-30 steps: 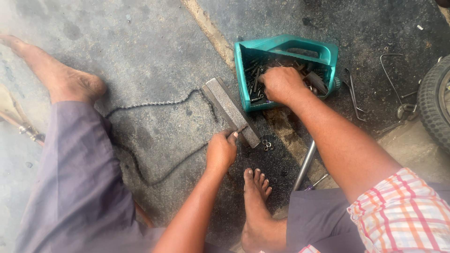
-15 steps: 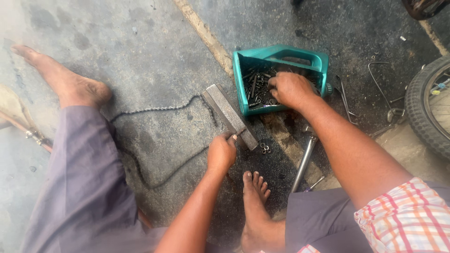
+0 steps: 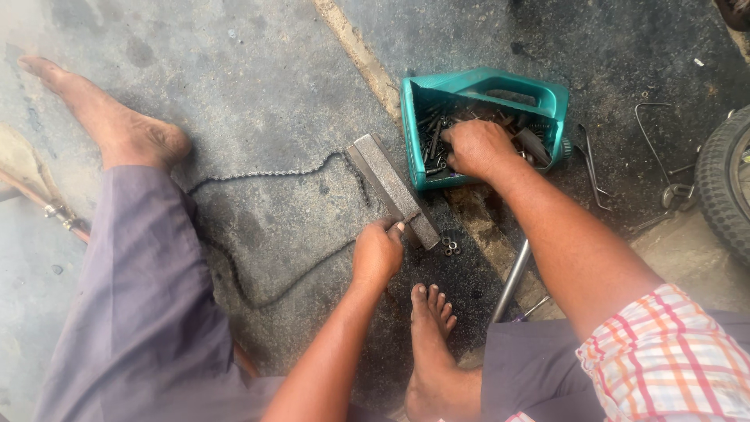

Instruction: The person takes a container of parts from a shelf and then sits on the floor to work on a bicycle chain, using a hammer and a metal block to tap out a chain link pin.

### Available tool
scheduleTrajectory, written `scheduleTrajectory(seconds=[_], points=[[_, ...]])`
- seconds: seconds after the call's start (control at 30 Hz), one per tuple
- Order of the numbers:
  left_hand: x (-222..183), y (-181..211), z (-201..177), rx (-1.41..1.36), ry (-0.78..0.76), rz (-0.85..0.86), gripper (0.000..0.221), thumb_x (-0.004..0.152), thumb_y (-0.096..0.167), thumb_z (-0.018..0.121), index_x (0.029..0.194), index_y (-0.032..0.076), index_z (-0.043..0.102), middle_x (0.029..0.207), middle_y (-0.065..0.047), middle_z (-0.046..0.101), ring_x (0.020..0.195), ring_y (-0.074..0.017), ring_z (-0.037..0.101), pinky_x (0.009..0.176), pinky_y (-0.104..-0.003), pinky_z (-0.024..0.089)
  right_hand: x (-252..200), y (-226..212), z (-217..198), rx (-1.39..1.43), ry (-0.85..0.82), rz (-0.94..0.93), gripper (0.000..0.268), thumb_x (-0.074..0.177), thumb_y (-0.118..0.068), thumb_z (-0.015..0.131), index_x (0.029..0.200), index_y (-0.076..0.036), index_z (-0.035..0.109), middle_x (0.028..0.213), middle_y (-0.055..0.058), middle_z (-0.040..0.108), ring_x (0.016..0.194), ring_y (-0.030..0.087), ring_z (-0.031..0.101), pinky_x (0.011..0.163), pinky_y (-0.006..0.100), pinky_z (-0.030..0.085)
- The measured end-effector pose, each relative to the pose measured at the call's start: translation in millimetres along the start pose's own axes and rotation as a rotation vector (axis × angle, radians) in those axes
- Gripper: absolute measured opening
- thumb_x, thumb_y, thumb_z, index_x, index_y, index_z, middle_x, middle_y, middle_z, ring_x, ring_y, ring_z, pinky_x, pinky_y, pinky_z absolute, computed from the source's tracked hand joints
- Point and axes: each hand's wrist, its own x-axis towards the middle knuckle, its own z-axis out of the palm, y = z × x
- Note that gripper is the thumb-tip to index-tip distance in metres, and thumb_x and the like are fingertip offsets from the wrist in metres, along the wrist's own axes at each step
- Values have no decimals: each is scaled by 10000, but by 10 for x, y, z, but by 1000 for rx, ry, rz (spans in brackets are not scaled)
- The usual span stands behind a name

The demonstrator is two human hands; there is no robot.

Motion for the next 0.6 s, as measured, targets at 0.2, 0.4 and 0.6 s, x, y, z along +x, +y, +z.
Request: scheduleTrajectory(seconds=[0.2, 0.4, 0.6], points=[[11, -48, 6, 6, 33, 56, 331, 992, 267, 587, 1242, 97, 724, 1162, -192, 742, 1103, -338, 711, 1001, -445, 514, -131, 24, -86, 192, 103, 138, 279, 1018, -268, 542, 1120, -45, 675, 1007, 161, 711, 966, 321, 710, 902, 523, 571], [47, -101, 36, -1, 52, 68, 324, 980, 256, 597, 1219, 91, 740, 1118, -220, 746, 1059, -365, 729, 966, -457, 533, -839, -256, 241, 285, 306, -219, 257, 939, -253, 664, 1122, -73, 674, 1035, 127, 667, 957, 271, 655, 825, 462, 578], [61, -120, 40, -16, 61, 107, 303, 967, 271, 623, 1176, 103, 763, 1087, -223, 744, 1044, -391, 714, 951, -466, 525, -1141, -622, 417, 483, 442, -244, 196, 820, -116, 796, 1012, -108, 762, 1034, 51, 696, 1010, 246, 662, 881, 398, 560]])
